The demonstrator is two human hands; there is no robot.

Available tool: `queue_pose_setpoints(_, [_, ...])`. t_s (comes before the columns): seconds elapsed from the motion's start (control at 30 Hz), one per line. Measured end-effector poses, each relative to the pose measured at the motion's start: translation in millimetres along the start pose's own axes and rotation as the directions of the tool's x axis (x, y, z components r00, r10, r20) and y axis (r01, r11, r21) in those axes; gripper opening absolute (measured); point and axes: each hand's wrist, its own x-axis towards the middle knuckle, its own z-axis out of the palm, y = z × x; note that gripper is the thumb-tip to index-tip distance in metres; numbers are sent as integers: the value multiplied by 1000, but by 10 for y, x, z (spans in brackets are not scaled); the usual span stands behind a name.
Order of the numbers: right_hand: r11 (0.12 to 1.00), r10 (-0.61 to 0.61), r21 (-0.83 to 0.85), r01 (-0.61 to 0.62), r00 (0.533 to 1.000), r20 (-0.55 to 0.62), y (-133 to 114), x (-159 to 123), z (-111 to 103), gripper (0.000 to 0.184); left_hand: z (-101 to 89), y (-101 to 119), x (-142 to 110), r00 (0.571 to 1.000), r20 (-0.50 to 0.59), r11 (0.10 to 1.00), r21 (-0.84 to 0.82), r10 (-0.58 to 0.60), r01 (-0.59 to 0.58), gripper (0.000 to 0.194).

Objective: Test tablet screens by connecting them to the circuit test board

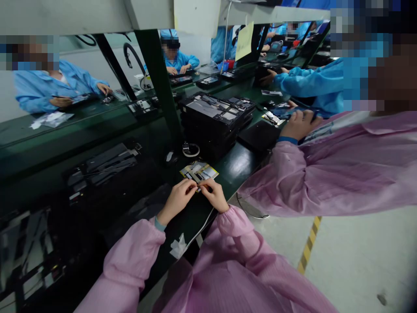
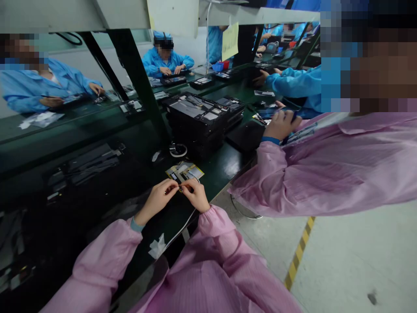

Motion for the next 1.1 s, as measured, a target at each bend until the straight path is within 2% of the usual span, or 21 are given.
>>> queue_pose_setpoints(0.23, [1000, -13, 3, 13, 1000, 19, -32, -1, -18, 16, -14, 6, 6, 1000, -3, 1000, 14, -15, 15, 8])
queue_pose_setpoints(0.43, [1000, 6, -1, -6, 1000, -14, -24, -2, -2, 15, -9, -15, -1, 1000, 9, 999, 47, 15, -16, 10])
queue_pose_setpoints(0.7, [999, -40, -13, 40, 999, 22, -16, -8, 0, 14, 36, -71, -10, 1000, -23, 999, 41, 18, -17, 9])
queue_pose_setpoints(1.1, [1000, -22, -4, 22, 1000, -15, -12, -14, 5, 13, 31, -52, 0, 1000, -10, 1000, 18, 18, -18, 9])
